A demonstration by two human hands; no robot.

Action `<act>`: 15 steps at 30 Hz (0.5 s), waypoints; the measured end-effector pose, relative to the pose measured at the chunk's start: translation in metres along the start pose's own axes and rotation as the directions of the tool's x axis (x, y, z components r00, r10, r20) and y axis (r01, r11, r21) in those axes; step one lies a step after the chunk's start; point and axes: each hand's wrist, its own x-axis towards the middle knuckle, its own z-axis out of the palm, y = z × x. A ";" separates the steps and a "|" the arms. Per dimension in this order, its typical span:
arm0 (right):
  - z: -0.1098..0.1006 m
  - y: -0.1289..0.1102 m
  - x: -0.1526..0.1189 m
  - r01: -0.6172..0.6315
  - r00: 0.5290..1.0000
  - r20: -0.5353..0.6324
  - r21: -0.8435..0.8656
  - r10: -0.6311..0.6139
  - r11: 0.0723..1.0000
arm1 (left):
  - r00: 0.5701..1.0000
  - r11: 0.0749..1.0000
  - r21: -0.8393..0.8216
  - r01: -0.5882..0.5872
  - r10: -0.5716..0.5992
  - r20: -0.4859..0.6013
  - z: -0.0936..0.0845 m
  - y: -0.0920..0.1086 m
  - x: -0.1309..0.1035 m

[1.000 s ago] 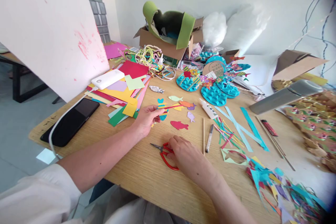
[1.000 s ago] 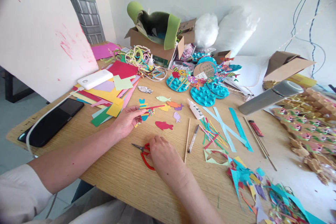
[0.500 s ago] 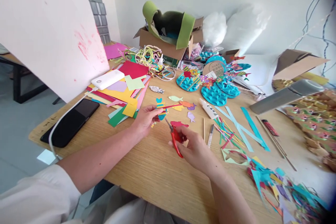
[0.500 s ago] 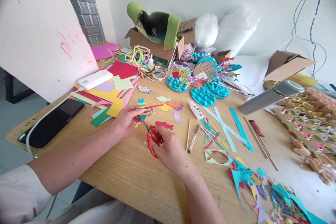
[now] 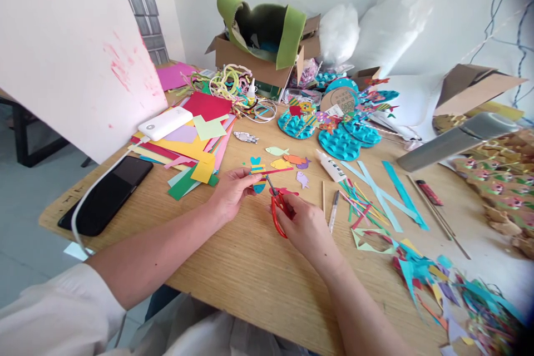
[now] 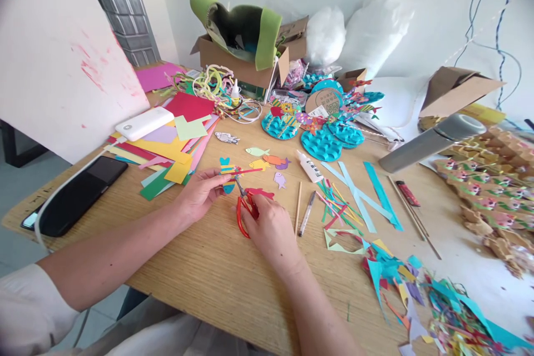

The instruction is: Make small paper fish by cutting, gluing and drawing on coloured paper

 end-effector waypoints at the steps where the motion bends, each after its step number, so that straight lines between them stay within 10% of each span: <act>1: 0.000 0.000 0.000 -0.005 1.000 0.005 -0.009 0.005 1.000 | 1.000 1.000 0.005 -0.001 0.001 0.004 0.000 0.000 0.000; 15: 0.002 0.001 -0.001 -0.020 0.999 0.030 -0.084 0.022 0.996 | 1.000 0.999 0.034 -0.011 0.010 0.012 0.000 -0.002 -0.001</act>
